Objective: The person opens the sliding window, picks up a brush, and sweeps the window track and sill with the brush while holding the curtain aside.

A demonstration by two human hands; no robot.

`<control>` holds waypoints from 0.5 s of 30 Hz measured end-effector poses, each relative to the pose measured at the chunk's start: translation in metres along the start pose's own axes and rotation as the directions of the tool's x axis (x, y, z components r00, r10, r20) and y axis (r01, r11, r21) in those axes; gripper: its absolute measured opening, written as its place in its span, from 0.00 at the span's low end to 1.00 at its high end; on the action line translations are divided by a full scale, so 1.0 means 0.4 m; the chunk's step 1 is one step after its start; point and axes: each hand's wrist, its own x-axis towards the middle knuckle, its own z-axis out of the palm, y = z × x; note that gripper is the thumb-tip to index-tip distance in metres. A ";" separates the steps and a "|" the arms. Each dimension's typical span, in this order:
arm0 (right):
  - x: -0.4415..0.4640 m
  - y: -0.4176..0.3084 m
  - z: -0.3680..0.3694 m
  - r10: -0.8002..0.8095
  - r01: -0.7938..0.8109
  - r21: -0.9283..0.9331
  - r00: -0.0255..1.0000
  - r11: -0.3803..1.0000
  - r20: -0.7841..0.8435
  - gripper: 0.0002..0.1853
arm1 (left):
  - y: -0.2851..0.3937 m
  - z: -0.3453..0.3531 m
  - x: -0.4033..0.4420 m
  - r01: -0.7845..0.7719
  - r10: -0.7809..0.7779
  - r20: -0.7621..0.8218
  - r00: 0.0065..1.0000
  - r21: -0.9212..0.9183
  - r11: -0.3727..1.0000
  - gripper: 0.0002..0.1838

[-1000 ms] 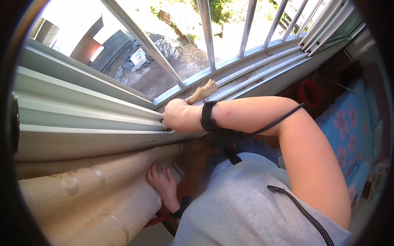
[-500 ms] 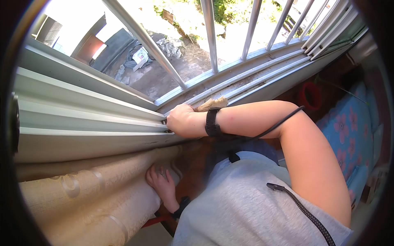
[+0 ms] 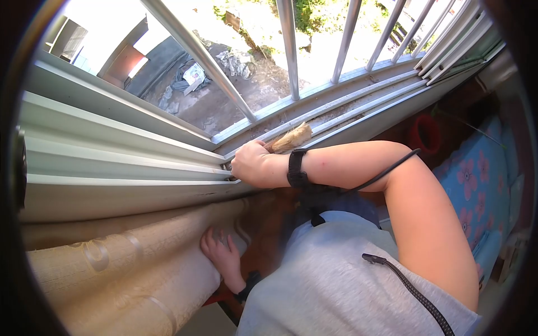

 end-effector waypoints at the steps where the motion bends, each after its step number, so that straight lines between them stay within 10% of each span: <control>1: 0.002 -0.003 -0.002 -0.002 0.002 -0.002 1.000 1.000 0.001 0.08 | 0.000 0.002 -0.005 0.009 -0.009 0.006 1.000 0.006 1.000 0.15; 15: -0.019 0.050 0.033 -0.051 0.054 0.072 0.998 0.996 -0.044 0.08 | 0.016 0.012 -0.009 0.038 -0.038 0.000 0.999 0.009 0.999 0.15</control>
